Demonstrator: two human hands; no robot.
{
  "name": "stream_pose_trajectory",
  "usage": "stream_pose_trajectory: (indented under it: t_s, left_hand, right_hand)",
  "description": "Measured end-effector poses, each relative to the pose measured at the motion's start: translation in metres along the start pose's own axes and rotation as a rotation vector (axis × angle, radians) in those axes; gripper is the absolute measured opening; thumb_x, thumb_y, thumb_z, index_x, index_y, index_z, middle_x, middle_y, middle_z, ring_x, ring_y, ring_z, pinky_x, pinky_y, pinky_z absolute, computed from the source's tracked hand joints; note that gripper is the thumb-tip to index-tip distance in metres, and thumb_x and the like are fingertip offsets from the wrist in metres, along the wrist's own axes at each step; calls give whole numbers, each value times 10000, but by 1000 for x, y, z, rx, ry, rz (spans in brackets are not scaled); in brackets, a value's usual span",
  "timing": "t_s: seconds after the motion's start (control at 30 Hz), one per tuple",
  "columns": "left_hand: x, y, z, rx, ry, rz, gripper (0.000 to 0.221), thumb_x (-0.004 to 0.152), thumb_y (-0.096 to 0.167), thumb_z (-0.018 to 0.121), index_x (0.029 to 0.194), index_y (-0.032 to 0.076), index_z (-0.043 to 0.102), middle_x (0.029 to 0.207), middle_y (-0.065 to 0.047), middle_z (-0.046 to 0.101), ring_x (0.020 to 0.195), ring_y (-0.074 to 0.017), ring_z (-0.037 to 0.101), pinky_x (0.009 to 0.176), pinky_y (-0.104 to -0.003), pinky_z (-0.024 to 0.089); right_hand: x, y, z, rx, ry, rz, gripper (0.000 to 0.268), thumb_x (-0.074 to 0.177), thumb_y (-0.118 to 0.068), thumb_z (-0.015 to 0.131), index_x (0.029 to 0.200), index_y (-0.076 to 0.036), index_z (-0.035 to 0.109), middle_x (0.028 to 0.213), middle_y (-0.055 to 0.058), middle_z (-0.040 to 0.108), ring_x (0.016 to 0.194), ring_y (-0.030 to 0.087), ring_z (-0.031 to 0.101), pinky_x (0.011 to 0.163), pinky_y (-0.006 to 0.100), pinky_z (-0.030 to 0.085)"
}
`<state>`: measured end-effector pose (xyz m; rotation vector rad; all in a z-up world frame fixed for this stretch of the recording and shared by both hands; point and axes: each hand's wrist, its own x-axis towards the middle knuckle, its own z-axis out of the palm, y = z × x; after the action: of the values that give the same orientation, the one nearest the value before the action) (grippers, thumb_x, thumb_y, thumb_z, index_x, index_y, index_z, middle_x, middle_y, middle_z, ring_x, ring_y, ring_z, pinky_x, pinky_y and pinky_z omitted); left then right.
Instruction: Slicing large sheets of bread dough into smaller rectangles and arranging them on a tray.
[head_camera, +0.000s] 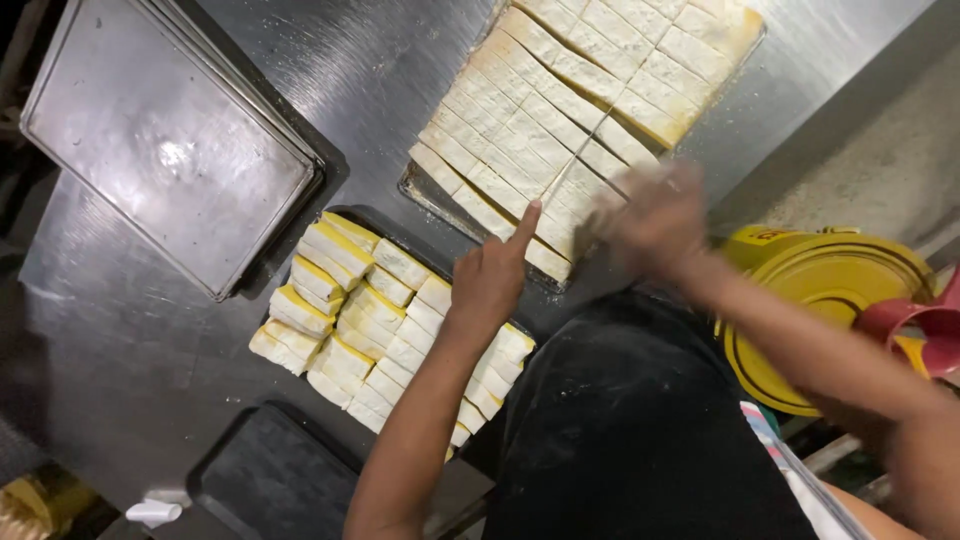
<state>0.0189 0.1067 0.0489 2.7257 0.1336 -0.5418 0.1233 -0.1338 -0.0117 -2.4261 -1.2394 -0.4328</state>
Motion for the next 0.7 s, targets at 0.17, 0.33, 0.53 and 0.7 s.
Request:
stream_pose_trajectory:
  t_s: [0.17,0.33,0.53,0.7]
  left_hand:
    - [5,-1,-9,-20,-71,-8,761,925,70,564,1588,368,340,757,-193,675,723,-422,699,666,-570,545]
    - [15,4,-10,-32,-101,-7,748,948,47,535,1598,355,329,766,-187,690,741,-397,714,689,-558,555]
    - [10,7,-12,-25,-109,-13,793,906,26,551,1602,331,322,800,-203,693,786,-417,717,717,-570,554]
    - [5,2,-6,-15,-82,-13,794,911,26,556,1605,331,321,802,-211,686,783,-427,716,708,-569,553]
  right_hand:
    - [-7,-48,-1,10,-122,-32,417,866,-343,759,1249,-187,708,1293,58,644,1193,274,583,1010,538,396]
    - [-19,-33,9,54,-153,9,472,852,-402,741,1254,-160,695,1328,66,631,1184,289,567,958,544,368]
    - [-18,-25,6,-182,-204,117,442,971,-352,764,1391,-257,667,1500,33,589,1388,238,526,1115,524,338]
    - [-5,-22,2,-93,-339,191,808,831,-653,729,1478,-186,604,1592,243,457,1494,431,407,1148,683,231]
